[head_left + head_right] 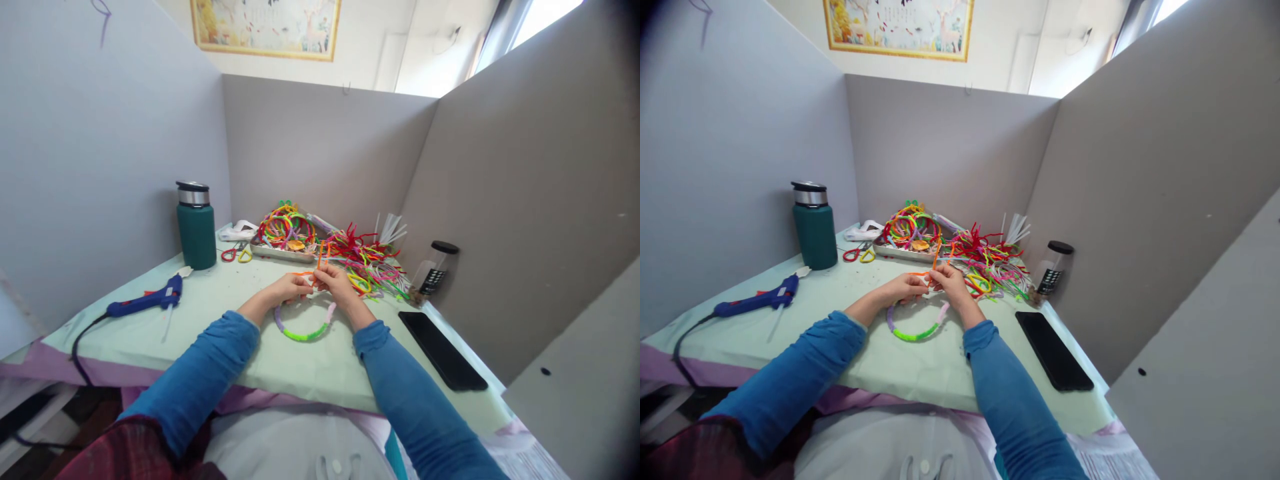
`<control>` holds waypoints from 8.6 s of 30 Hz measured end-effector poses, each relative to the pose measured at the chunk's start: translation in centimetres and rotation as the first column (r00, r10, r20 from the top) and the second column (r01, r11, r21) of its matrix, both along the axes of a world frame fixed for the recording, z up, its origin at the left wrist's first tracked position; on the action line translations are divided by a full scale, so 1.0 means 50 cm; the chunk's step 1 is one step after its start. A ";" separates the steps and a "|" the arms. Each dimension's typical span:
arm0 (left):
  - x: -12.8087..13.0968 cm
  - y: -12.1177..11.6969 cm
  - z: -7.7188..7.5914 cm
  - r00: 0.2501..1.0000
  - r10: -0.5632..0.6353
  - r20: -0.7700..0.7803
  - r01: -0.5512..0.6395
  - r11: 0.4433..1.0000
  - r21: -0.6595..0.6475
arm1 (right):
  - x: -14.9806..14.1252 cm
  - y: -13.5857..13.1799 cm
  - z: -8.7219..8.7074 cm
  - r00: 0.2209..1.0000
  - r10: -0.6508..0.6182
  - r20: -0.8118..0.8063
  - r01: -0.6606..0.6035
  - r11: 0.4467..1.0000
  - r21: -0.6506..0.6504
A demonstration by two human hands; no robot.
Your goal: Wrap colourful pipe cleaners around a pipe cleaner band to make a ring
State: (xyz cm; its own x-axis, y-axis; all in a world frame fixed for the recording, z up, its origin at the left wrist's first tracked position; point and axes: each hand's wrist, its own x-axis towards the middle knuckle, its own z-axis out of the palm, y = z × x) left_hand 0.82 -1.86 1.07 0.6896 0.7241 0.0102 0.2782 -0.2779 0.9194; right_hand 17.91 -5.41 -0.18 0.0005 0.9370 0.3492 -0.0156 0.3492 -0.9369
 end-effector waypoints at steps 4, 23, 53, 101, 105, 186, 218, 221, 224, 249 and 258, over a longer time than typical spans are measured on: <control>0.000 -0.003 0.002 1.000 -0.008 0.009 0.008 1.000 -0.023 | -0.001 -0.001 0.002 0.998 -0.033 0.055 0.032 0.999 0.014; 0.001 0.000 -0.003 0.996 0.064 0.067 -0.051 0.983 -0.177 | -0.008 0.007 -0.003 0.955 -0.120 0.271 0.074 0.982 0.176; 0.000 0.007 -0.002 0.961 0.237 0.143 -0.195 0.947 -0.257 | -0.017 0.001 -0.004 0.825 -0.330 0.459 0.029 0.835 0.549; 0.008 0.010 -0.004 0.944 0.254 0.213 -0.256 0.967 -0.021 | -0.004 0.006 -0.006 0.999 0.049 -0.008 -0.049 0.976 -0.213; 0.008 0.010 -0.004 0.942 0.230 0.243 -0.235 0.972 -0.008 | 0.000 0.002 -0.002 0.986 0.134 -0.095 -0.153 0.960 -0.234; -0.001 0.009 -0.005 0.968 0.122 0.220 -0.084 0.981 -0.176 | -0.011 -0.002 -0.002 0.969 -0.057 0.241 0.077 0.994 -0.073; 0.000 0.009 -0.006 0.973 0.126 0.196 -0.081 0.971 -0.224 | -0.004 -0.001 -0.003 0.948 -0.050 0.316 0.046 0.999 0.018; -0.001 0.008 -0.005 0.974 0.118 0.195 -0.072 0.971 -0.227 | -0.005 -0.001 -0.004 0.944 -0.063 0.325 0.061 0.998 0.016; -0.001 0.006 -0.002 0.972 0.122 0.199 -0.077 0.973 -0.220 | -0.006 -0.001 -0.002 0.944 -0.063 0.324 0.056 0.998 0.031; 0.004 -0.005 0.010 0.965 0.204 0.166 -0.160 0.955 -0.248 | -0.007 -0.008 0.007 0.939 -0.035 0.341 -0.024 0.986 0.168; 0.002 -0.005 0.011 0.966 0.193 0.173 -0.140 0.950 -0.280 | -0.004 -0.004 0.002 0.945 -0.036 0.325 -0.014 0.988 0.151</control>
